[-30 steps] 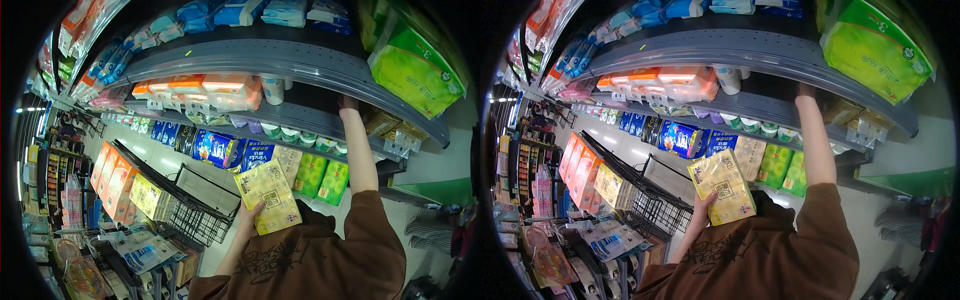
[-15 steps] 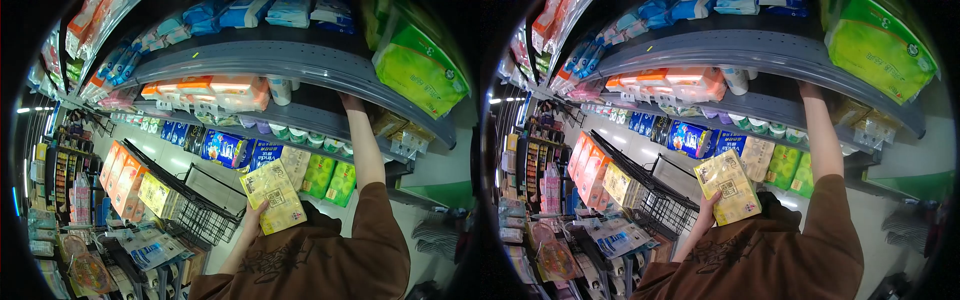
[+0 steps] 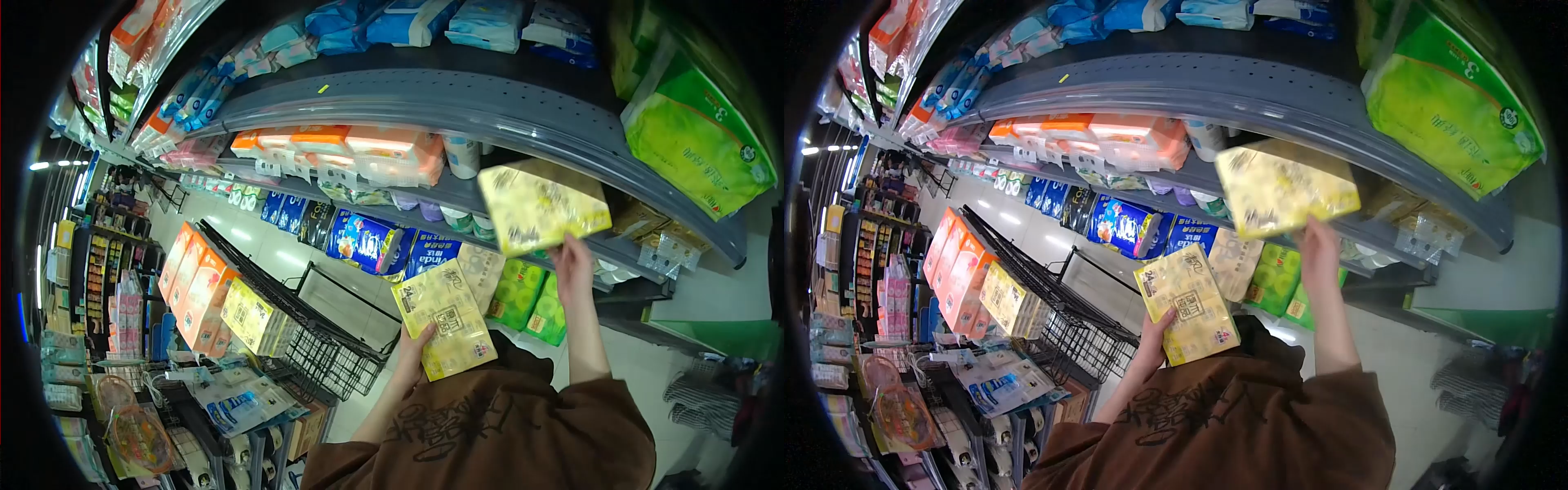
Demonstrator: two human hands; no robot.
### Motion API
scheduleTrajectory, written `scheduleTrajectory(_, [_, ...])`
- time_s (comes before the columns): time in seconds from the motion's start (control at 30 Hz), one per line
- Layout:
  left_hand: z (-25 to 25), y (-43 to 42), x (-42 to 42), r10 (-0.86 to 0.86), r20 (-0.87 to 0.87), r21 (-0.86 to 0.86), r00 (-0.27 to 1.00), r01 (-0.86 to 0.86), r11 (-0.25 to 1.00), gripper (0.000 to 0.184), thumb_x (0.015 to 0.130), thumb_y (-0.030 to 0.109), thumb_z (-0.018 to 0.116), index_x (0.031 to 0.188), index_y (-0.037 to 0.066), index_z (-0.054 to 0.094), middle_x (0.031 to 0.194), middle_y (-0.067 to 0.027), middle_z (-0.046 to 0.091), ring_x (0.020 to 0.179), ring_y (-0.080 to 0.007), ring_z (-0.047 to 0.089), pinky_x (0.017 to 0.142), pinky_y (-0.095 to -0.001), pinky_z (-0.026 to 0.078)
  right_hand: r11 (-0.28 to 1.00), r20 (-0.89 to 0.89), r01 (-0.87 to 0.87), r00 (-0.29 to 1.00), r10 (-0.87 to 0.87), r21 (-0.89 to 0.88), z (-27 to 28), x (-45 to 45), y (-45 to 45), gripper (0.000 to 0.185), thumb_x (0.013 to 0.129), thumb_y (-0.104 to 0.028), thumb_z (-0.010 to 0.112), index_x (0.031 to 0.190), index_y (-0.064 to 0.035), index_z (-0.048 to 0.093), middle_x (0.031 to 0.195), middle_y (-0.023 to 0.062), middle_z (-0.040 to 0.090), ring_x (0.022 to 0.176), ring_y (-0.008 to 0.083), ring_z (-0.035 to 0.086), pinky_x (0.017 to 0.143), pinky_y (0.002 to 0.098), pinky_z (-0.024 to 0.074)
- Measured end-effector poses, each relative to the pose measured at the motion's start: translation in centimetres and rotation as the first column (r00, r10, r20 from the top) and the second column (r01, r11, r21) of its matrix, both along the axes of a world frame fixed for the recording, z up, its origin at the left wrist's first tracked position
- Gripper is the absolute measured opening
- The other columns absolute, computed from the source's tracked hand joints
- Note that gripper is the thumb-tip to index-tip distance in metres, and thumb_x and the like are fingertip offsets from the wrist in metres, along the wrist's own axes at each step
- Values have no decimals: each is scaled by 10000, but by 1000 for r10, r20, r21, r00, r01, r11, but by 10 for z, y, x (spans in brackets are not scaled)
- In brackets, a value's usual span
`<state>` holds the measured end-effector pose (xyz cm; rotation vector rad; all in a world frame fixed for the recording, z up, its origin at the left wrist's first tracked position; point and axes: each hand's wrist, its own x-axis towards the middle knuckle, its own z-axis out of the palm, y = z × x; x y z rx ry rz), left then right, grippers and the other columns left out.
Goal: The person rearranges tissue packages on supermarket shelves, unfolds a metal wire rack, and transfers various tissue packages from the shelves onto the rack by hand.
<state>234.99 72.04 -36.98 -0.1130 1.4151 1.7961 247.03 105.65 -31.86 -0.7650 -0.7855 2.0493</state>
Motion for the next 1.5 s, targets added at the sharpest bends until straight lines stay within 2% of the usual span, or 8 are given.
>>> scheduleTrajectory(0.23, [-2, 36, -21, -67, 187, -59, 980, 80, 995, 412, 1041, 191, 532, 1392, 18, 406, 1223, -108, 613, 1018, -198, 652, 847, -362, 571, 755, 375, -617, 769, 518, 222, -22, 43, -62, 254, 913, -160, 686, 735, 14, 634, 925, 56, 628, 775, 150, 559, 675, 301, 437])
scheduleTrajectory(0.27, [6, 38, -15, -218, -129, 10, 967, 221, 975, 421, 1023, 176, 560, 1386, 10, 427, 1213, -117, 624, 998, -192, 659, 830, -346, 576, 646, 505, -712, 679, 532, 276, -16, 33, -71, 268, 913, -164, 689, 734, 29, 636, 938, 70, 626, 781, 154, 557, 660, 299, 434])
scheduleTrajectory(0.37, [-8, 33, -22, -318, -189, 9, 929, 326, 945, 445, 1009, 172, 579, 1392, 12, 418, 1215, -124, 612, 1038, -188, 648, 844, -336, 577, 420, 633, -823, 565, 530, 383, 19, 11, -66, 243, 905, -182, 705, 805, 37, 671, 1005, 109, 621, 908, 171, 582, 712, 298, 476])
scheduleTrajectory(0.43, [-8, 30, -28, -306, -192, 8, 932, 313, 950, 459, 1008, 179, 580, 1399, 13, 406, 1230, -128, 599, 1062, -190, 641, 852, -336, 578, 344, 653, -712, 701, 287, 613, 30, 1, -45, 261, 929, -233, 688, 838, 11, 691, 931, 88, 648, 859, 173, 623, 734, 303, 501])
scheduleTrajectory(0.53, [-2, 27, -29, -182, -135, 44, 974, 190, 981, 474, 1017, 203, 565, 1414, 18, 383, 1270, -132, 571, 1093, -200, 631, 860, -342, 578, 847, 502, -422, 835, 224, 323, 48, -31, 34, 343, 1008, -325, 558, 816, -57, 651, 732, 28, 630, 632, 164, 605, 637, 298, 498])
scheduleTrajectory(0.63, [1, 22, -34, -107, -98, 94, 989, 116, 989, 475, 1027, 219, 547, 1424, 26, 371, 1294, -132, 553, 1115, -208, 620, 867, -347, 575, 993, 182, -114, 976, 117, -29, -9, -65, 155, 341, 972, -392, 602, 1127, -92, 651, 891, 54, 679, 793, 182, 658, 704, 358, 551])
scheduleTrajectory(0.73, [-2, 14, -39, -28, -91, 84, 995, 35, 996, 463, 1032, 225, 536, 1426, 41, 375, 1291, -127, 553, 1125, -211, 614, 875, -349, 572, 974, -159, 32, 985, -69, -226, 44, -98, 166, 287, 1003, -352, 562, 1117, -99, 634, 971, 80, 658, 790, 195, 641, 762, 389, 557])
scheduleTrajectory(1.5, [8, -13, -43, -156, -135, -173, 979, 132, 976, 430, 1020, 241, 543, 1378, 21, 451, 1244, -116, 587, 1067, -173, 626, 859, -305, 552, 926, 328, -25, 939, -108, 377, -40, -58, 104, 382, 1017, -307, 501, 947, 26, 673, 879, 157, 713, 898, 272, 697, 903, 394, 518])
